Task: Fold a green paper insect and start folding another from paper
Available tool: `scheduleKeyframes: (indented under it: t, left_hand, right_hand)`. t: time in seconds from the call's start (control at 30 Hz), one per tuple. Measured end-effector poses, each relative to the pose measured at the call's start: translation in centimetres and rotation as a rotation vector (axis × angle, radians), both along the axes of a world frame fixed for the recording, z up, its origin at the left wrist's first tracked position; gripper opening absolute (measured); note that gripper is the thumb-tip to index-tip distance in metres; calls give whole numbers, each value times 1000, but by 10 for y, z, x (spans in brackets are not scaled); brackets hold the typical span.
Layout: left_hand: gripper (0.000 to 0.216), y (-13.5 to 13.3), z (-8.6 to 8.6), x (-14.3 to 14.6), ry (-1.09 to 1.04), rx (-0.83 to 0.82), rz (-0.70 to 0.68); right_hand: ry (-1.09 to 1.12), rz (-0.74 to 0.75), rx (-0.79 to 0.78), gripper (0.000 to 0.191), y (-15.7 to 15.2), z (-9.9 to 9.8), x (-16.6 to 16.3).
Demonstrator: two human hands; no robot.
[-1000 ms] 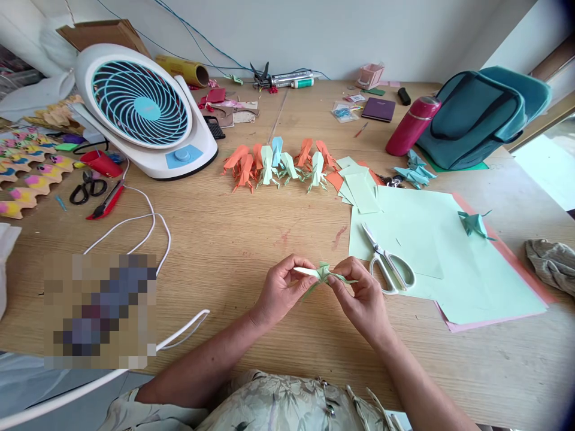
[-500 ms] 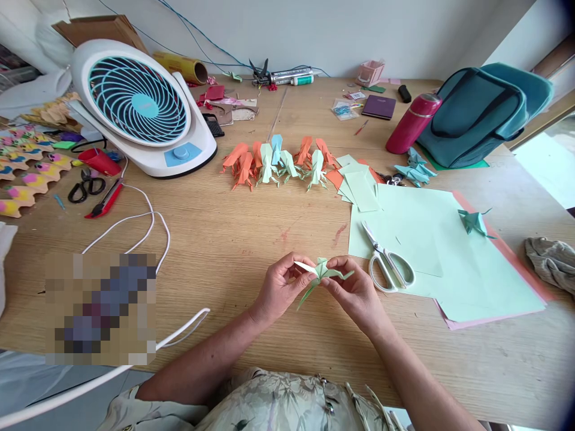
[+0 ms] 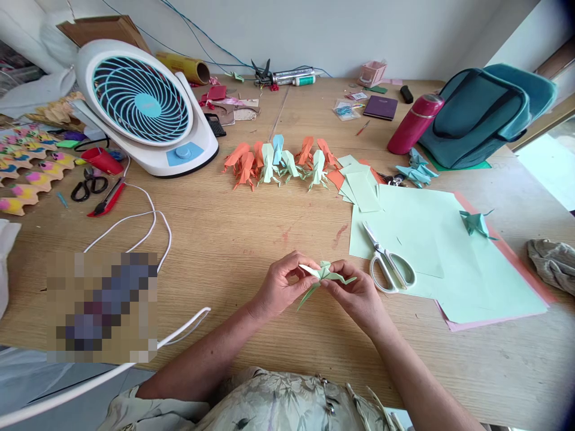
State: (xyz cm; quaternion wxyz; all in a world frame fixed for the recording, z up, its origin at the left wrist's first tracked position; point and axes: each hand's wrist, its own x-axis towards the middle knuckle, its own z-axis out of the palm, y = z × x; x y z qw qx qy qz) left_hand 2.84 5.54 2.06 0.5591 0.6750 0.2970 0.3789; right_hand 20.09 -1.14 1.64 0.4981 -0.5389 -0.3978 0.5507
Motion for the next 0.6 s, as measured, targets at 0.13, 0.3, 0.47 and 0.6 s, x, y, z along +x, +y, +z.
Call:
scheduleKeyframes:
  t: [0.13,0.3,0.47,0.6]
  left_hand:
    - [8,0,2,1,7,-24,1]
    - [9,-3,1,2,19,-66,27]
    - [10,-5,1,3,13,-118,40]
    - [10,-6,1,3,17,-146,58]
  right_hand:
    - [62,-23,-23,34,0,2,-1]
    - [135,-22,-55,40,3,7,-3]
    - [151,11,-81,41,4,3,-2]
    - [116,30,-70,39,4,-1,-2]
